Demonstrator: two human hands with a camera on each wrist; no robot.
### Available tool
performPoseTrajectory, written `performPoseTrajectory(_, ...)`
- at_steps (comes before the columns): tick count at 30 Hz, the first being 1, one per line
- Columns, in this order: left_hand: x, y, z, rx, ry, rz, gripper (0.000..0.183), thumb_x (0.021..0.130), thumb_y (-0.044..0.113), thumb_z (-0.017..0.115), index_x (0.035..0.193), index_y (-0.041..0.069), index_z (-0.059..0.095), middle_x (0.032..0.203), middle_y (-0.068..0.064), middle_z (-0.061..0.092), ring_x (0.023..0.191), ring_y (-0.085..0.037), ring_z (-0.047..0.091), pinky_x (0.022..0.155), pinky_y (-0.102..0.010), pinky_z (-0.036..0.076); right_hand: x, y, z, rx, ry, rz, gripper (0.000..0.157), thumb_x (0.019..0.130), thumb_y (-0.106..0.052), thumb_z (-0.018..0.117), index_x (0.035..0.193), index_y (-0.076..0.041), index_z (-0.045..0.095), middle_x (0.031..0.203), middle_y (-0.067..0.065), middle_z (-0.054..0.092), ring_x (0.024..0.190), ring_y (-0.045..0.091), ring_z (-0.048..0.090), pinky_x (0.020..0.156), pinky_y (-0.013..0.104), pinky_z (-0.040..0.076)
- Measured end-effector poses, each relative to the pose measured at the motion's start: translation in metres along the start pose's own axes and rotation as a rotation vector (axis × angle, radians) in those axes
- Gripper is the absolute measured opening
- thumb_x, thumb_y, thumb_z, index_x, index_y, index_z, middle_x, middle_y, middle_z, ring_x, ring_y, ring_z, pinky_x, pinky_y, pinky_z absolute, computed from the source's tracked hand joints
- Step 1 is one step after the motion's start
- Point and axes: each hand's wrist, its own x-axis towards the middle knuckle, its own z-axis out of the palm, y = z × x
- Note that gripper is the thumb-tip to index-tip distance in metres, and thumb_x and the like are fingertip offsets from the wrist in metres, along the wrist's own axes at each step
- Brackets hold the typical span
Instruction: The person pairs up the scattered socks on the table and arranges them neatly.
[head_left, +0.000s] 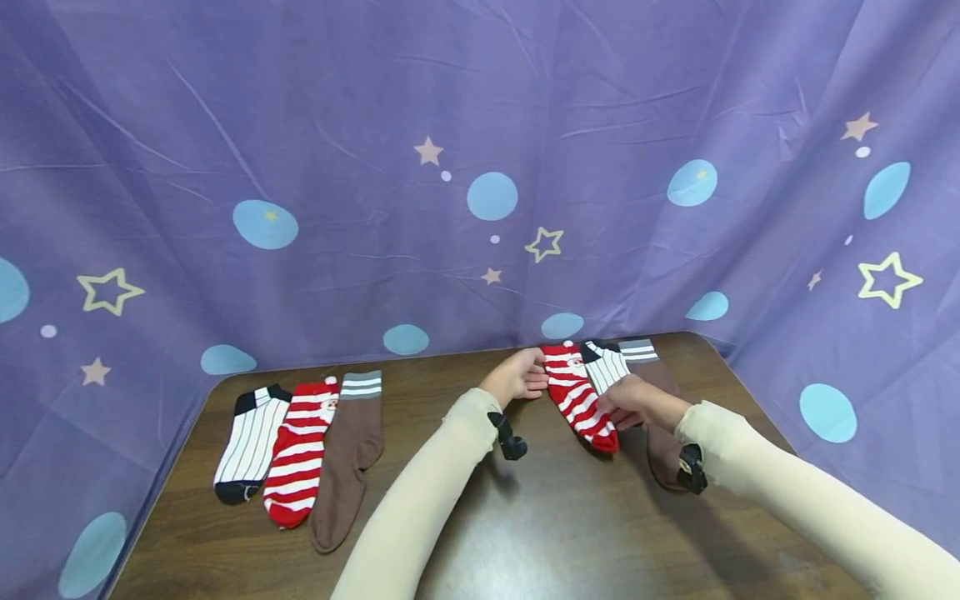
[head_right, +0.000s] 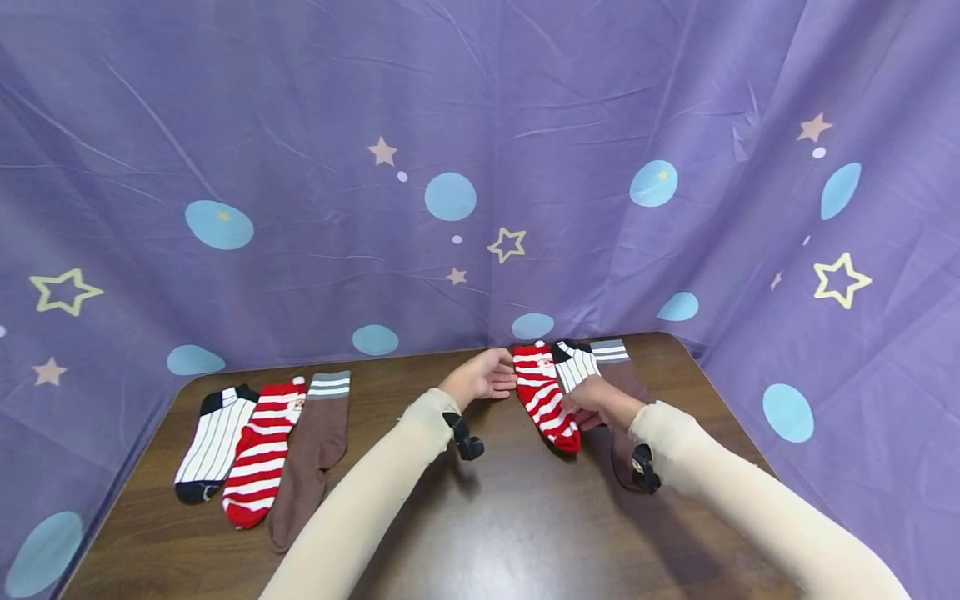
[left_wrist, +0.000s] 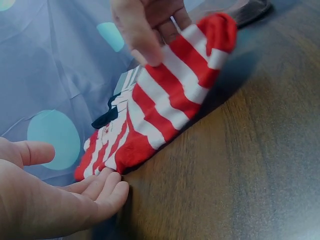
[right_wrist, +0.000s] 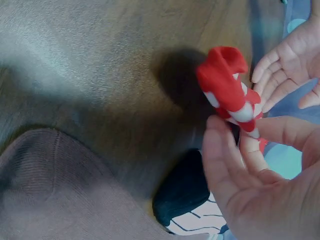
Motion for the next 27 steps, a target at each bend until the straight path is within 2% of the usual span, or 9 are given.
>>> performPoseTrajectory(1, 0.005, -0.001, -0.002, -0.008, -0.014, -0.009, 0.053, 0.089, 0.027, 0.057, 0.130, -0.007, 0.055, 0.124, -0.023, 0.065, 0.116, -0.039, 0.062, 0.105, -0.052, 0.050, 0.000, -0.001, -0.001, 0.017, -0.015, -0.009, 0.004, 0.089, -0.004, 0.062, 0.090, -0.001, 0.063, 0.067, -0.004, 0.062, 0.063, 0.010, 0.064, 0.061, 0.027, 0.059)
performPoseTrajectory(3, 0.032, -0.006, -0.006, -0.016, -0.020, -0.028, 0.054, 0.088, 0.029, 0.059, 0.129, -0.006, 0.056, 0.122, -0.022, 0.066, 0.114, -0.038, 0.064, 0.104, -0.053, 0.050, -0.001, -0.004, -0.003, 0.053, -0.031, -0.018, 0.001, 0.089, -0.004, 0.060, 0.089, -0.004, 0.061, 0.068, -0.005, 0.062, 0.065, 0.009, 0.065, 0.063, 0.027, 0.059)
performPoseTrajectory(9, 0.148, -0.035, -0.018, -0.049, -0.024, -0.064, 0.059, 0.083, 0.035, 0.066, 0.127, -0.004, 0.059, 0.118, -0.022, 0.067, 0.108, -0.040, 0.066, 0.097, -0.058, 0.053, -0.005, -0.017, -0.011, 0.109, -0.038, -0.035, 0.002, 0.093, -0.007, 0.059, 0.093, -0.006, 0.057, 0.067, -0.009, 0.052, 0.062, 0.003, 0.056, 0.064, 0.023, 0.056)
performPoseTrajectory(11, 0.163, -0.039, -0.019, -0.064, -0.025, -0.065, 0.060, 0.083, 0.037, 0.067, 0.126, -0.004, 0.059, 0.117, -0.021, 0.067, 0.109, -0.040, 0.066, 0.095, -0.058, 0.054, -0.006, -0.021, -0.015, 0.120, -0.043, -0.042, 0.010, 0.095, -0.008, 0.059, 0.104, -0.003, 0.058, 0.072, -0.008, 0.053, 0.064, 0.003, 0.055, 0.063, 0.022, 0.055)
performPoseTrajectory(13, 0.146, -0.035, -0.015, -0.065, -0.023, -0.065, 0.060, 0.084, 0.036, 0.065, 0.128, -0.004, 0.058, 0.118, -0.021, 0.066, 0.111, -0.040, 0.065, 0.096, -0.058, 0.054, -0.005, -0.025, -0.018, 0.137, -0.069, -0.052, 0.017, 0.096, -0.007, 0.058, 0.112, -0.001, 0.056, 0.078, -0.006, 0.056, 0.068, 0.004, 0.056, 0.064, 0.021, 0.055)
performPoseTrajectory(14, 0.148, -0.036, -0.015, -0.071, -0.034, -0.069, 0.061, 0.084, 0.037, 0.065, 0.129, -0.004, 0.058, 0.118, -0.021, 0.066, 0.111, -0.041, 0.065, 0.096, -0.059, 0.054, -0.005, -0.026, -0.020, 0.145, -0.083, -0.057, 0.019, 0.097, -0.006, 0.057, 0.115, 0.000, 0.056, 0.081, -0.005, 0.057, 0.071, 0.005, 0.057, 0.065, 0.021, 0.055)
performPoseTrajectory(20, 0.116, -0.029, -0.006, -0.101, -0.082, -0.097, 0.061, 0.083, 0.030, 0.063, 0.132, -0.005, 0.051, 0.119, -0.024, 0.066, 0.108, -0.043, 0.066, 0.094, -0.061, 0.054, -0.005, -0.028, -0.027, 0.176, -0.185, -0.106, 0.031, 0.099, -0.002, 0.051, 0.129, 0.004, 0.049, 0.081, -0.006, 0.063, 0.075, 0.007, 0.062, 0.067, 0.022, 0.058)
performPoseTrajectory(23, 0.067, -0.021, 0.004, -0.105, -0.066, -0.072, 0.056, 0.086, 0.026, 0.056, 0.132, -0.007, 0.050, 0.121, -0.023, 0.064, 0.111, -0.041, 0.064, 0.098, -0.058, 0.053, -0.008, -0.027, -0.027, 0.172, -0.231, -0.125, 0.035, 0.097, 0.002, 0.051, 0.132, 0.006, 0.046, 0.080, -0.006, 0.063, 0.072, 0.006, 0.062, 0.065, 0.021, 0.057)
performPoseTrajectory(27, 0.029, -0.016, 0.011, -0.161, -0.058, -0.057, 0.049, 0.087, 0.019, 0.056, 0.128, -0.007, 0.052, 0.124, -0.022, 0.064, 0.115, -0.038, 0.065, 0.104, -0.053, 0.052, -0.012, -0.023, -0.025, 0.175, -0.297, -0.123, 0.040, 0.094, 0.006, 0.054, 0.134, 0.008, 0.045, 0.084, -0.003, 0.066, 0.075, 0.007, 0.065, 0.069, 0.021, 0.058)
